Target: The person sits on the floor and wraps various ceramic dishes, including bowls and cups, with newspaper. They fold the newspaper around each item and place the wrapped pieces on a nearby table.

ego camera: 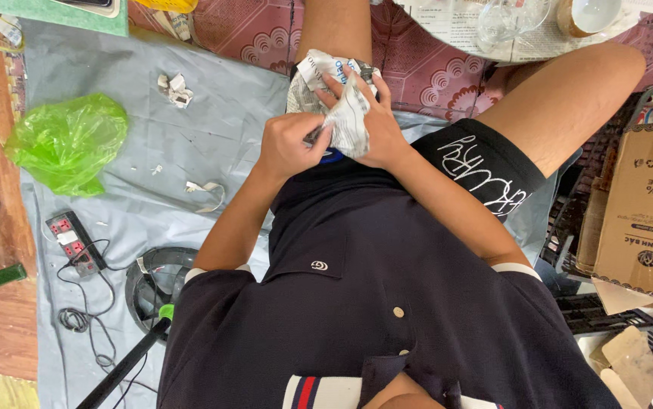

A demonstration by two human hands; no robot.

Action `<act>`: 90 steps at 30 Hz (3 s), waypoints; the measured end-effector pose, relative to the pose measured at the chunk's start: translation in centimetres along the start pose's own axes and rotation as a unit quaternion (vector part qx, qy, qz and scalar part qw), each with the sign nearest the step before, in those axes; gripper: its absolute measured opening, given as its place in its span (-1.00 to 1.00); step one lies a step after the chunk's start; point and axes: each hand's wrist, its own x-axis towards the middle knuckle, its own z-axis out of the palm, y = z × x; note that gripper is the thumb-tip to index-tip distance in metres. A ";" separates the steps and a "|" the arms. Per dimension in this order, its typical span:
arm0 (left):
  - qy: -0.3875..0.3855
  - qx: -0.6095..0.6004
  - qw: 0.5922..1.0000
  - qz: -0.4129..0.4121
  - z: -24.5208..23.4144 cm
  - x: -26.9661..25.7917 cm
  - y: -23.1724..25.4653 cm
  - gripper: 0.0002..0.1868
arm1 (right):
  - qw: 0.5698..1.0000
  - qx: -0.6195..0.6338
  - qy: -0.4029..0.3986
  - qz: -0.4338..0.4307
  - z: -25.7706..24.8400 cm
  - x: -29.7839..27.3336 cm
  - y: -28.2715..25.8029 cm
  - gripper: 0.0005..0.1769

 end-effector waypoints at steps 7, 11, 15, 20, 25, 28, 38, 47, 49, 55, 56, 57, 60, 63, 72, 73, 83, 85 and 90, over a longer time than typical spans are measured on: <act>0.050 -0.039 0.991 -0.114 0.4 1.1 0.5 -0.60 | 0.972 0.210 0.100 -0.036 -1.3 -0.7 1.8 -0.26; 0.016 0.059 0.994 -0.093 0.9 1.2 0.5 -0.66 | 0.985 0.087 0.077 -0.125 -1.3 -0.6 2.3 -0.27; -0.073 0.140 0.980 -0.125 1.1 1.3 0.6 -0.76 | 0.996 0.011 0.036 -0.086 -0.9 -0.4 2.3 -0.52; -0.114 0.100 0.988 -0.040 -1.1 2.4 1.4 -0.86 | 0.995 -0.059 0.007 -0.078 -1.2 -0.4 1.5 -0.63; -0.006 0.057 0.997 0.042 -3.2 5.2 0.3 -0.78 | 0.995 -0.015 -0.023 -0.097 -1.9 -0.4 0.7 -0.24; 0.045 0.119 0.990 0.053 -2.4 6.9 -1.4 -0.59 | 0.994 -0.028 -0.032 -0.099 -1.5 -0.3 0.8 -0.22; -0.076 0.099 0.975 -0.182 -0.1 5.4 -4.5 -0.74 | 0.993 -0.019 -0.010 -0.112 0.2 -0.7 2.2 -0.47; -0.066 0.034 0.994 -0.079 0.7 5.5 -6.2 -0.78 | 0.993 0.069 0.063 -0.070 0.4 -0.1 1.6 -0.71; -0.069 0.026 0.993 -0.095 0.9 5.5 -6.1 -0.78 | 0.987 0.108 0.098 -0.062 0.8 -0.2 1.5 -0.75; -0.074 0.083 0.981 -0.160 1.2 5.1 -5.7 -0.81 | 0.980 0.032 0.138 -0.137 2.4 -1.1 2.4 -0.75; -0.074 0.090 0.978 -0.171 1.3 5.1 -5.6 -0.81 | 0.981 0.014 0.127 -0.148 2.4 -1.2 2.5 -0.72; -0.074 0.098 0.976 -0.182 1.3 5.1 -5.6 -0.81 | 0.980 -0.004 0.116 -0.159 2.3 -1.2 2.6 -0.69; -0.075 0.131 0.968 -0.202 1.4 5.2 -5.5 -0.81 | 0.985 0.053 0.074 -0.149 1.4 -1.6 2.6 -0.59; -0.068 0.121 0.968 -0.208 1.6 4.9 -5.4 -0.80 | 0.985 0.046 0.077 -0.149 0.9 -2.1 1.9 -0.55; -0.060 0.146 0.958 -0.239 2.0 5.0 -5.2 -0.79 | 0.988 -0.056 0.091 -0.110 1.8 -1.7 2.4 -0.66; -0.025 0.143 0.968 -0.203 2.0 4.5 -5.1 -0.79 | 0.989 -0.059 0.088 -0.108 2.1 -2.0 2.3 -0.66; 0.028 0.140 0.972 -0.188 2.9 3.6 -6.3 -0.75 | 0.991 -0.043 0.064 -0.109 2.0 -1.9 2.2 -0.56; 0.016 0.138 0.971 -0.195 2.9 3.7 -6.6 -0.76 | 0.985 -0.138 0.031 -0.097 2.0 -1.6 1.7 -0.50; -0.052 0.147 0.959 -0.237 2.6 4.5 -6.3 -0.79 | 0.995 -0.069 0.023 -0.061 1.5 -1.1 0.9 -0.50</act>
